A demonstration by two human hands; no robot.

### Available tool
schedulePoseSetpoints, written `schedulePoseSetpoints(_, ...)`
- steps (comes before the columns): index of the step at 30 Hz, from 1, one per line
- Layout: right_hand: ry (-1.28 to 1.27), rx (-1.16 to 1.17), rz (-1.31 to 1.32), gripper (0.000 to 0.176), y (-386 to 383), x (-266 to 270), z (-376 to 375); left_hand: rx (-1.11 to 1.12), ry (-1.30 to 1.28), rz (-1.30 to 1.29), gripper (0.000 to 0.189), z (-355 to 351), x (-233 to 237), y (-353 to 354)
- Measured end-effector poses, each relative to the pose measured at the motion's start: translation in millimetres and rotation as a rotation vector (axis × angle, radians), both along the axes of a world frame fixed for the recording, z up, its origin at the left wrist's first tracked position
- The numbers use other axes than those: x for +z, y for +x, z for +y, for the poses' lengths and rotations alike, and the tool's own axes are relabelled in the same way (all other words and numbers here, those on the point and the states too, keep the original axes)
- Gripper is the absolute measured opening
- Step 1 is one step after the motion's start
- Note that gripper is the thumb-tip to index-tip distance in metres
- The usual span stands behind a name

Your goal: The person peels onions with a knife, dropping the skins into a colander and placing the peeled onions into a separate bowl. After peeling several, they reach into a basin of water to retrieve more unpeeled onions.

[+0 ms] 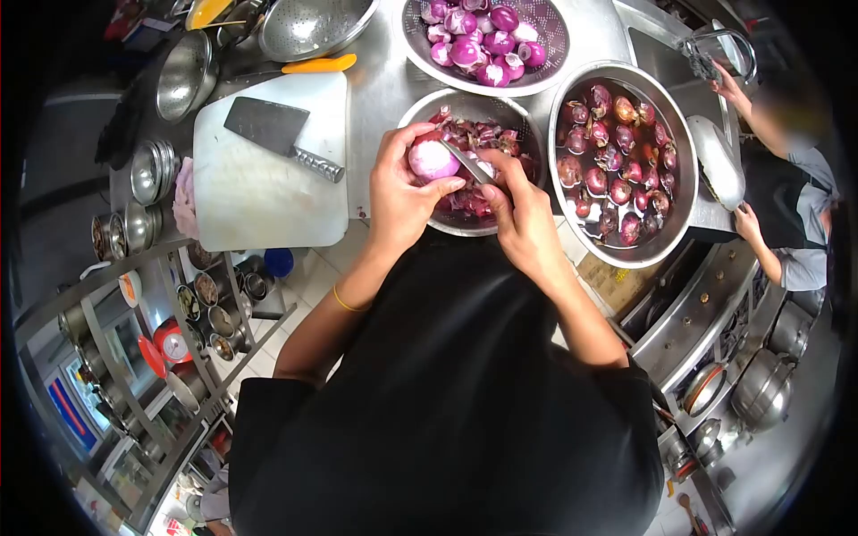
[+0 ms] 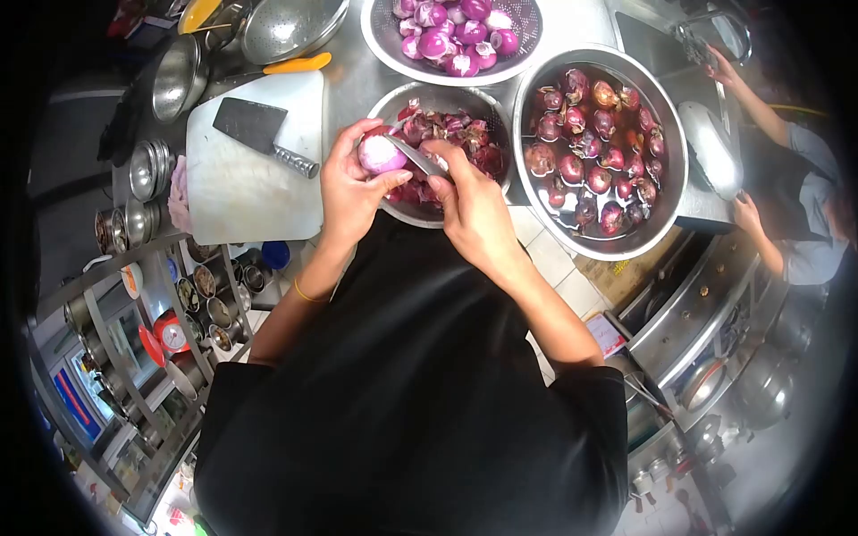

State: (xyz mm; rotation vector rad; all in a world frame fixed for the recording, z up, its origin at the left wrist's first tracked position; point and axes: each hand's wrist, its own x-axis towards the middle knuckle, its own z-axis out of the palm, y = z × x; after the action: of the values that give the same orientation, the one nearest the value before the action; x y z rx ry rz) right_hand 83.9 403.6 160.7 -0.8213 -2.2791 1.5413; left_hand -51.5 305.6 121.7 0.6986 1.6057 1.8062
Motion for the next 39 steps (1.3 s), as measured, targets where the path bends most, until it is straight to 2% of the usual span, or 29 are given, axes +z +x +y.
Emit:
schedulePoseSetpoints(1,0.003,-0.001,0.005,0.033,-1,0,-1,0.021,-0.014,-0.070,0.064,0,1,0)
schedulePoseSetpoints(5,-0.054,0.051,0.050,0.034,0,0,-6,0.011,0.014,-0.088,0.065,1,1,1)
schedulePoseSetpoints(7,0.069,0.010,0.119,0.034,0,-5,-5,-0.006,0.031,-0.089,0.065,2,3,1)
schedulePoseSetpoints(9,0.040,0.006,0.095,0.035,1,-3,-4,-0.015,0.044,-0.088,0.065,1,3,2)
schedulePoseSetpoints(12,-0.097,0.056,0.078,0.040,1,3,-2,-0.015,0.043,-0.104,0.065,2,3,2)
schedulePoseSetpoints(14,-0.339,0.037,0.059,0.042,3,4,-1,-0.019,0.008,-0.065,0.067,2,3,2)
schedulePoseSetpoints(17,-0.372,0.011,0.160,0.039,4,-12,1,-0.045,0.042,-0.042,0.068,0,1,1)
schedulePoseSetpoints(18,-0.471,-0.034,0.188,0.038,5,-16,3,-0.045,0.042,-0.042,0.068,-2,0,1)
schedulePoseSetpoints(19,-0.565,-0.079,0.220,0.037,5,-19,6,-0.065,0.051,-0.094,0.068,-3,0,-1)
schedulePoseSetpoints(21,-0.560,-0.208,0.227,0.038,5,-28,12,-0.088,0.073,-0.137,0.068,-2,-1,-5)
schedulePoseSetpoints(24,-0.595,-0.188,0.239,0.038,10,-41,24,-0.136,0.194,-0.488,0.063,-3,2,-9)
schedulePoseSetpoints(25,-0.586,-0.152,0.152,0.040,12,-38,27,-0.136,0.200,-0.485,0.063,-3,1,-12)
schedulePoseSetpoints(27,-0.378,-0.132,0.021,0.043,10,-30,25,-0.274,0.318,-0.844,0.059,-6,-7,-16)
schedulePoseSetpoints(28,-0.381,-0.130,0.020,0.043,10,-36,25,-0.285,0.296,-0.797,0.056,-6,-10,-16)
schedulePoseSetpoints(30,-0.103,-0.183,0.057,0.047,14,-53,27,-0.266,0.275,-0.753,0.053,-6,-12,-13)
schedulePoseSetpoints(31,-0.109,-0.180,0.055,0.047,14,-49,29,-0.251,0.257,-0.710,0.050,-6,-13,-13)
schedulePoseSetpoints(33,-0.043,0.006,-0.049,0.048,16,-38,33,-0.242,0.249,-0.741,0.049,-6,-15,-13)
schedulePoseSetpoints(34,-0.073,0.031,-0.130,0.053,17,-44,36,-0.279,0.266,-0.732,0.050,-6,-16,-15)
schedulePoseSetpoints(37,-0.026,0.007,-0.101,0.054,20,-51,36,-0.324,0.288,-0.759,0.054,-6,-18,-15)
schedulePoseSetpoints(39,-0.061,-0.026,-0.082,0.056,22,-38,34,-0.179,0.127,-0.408,0.062,-3,-10,-10)
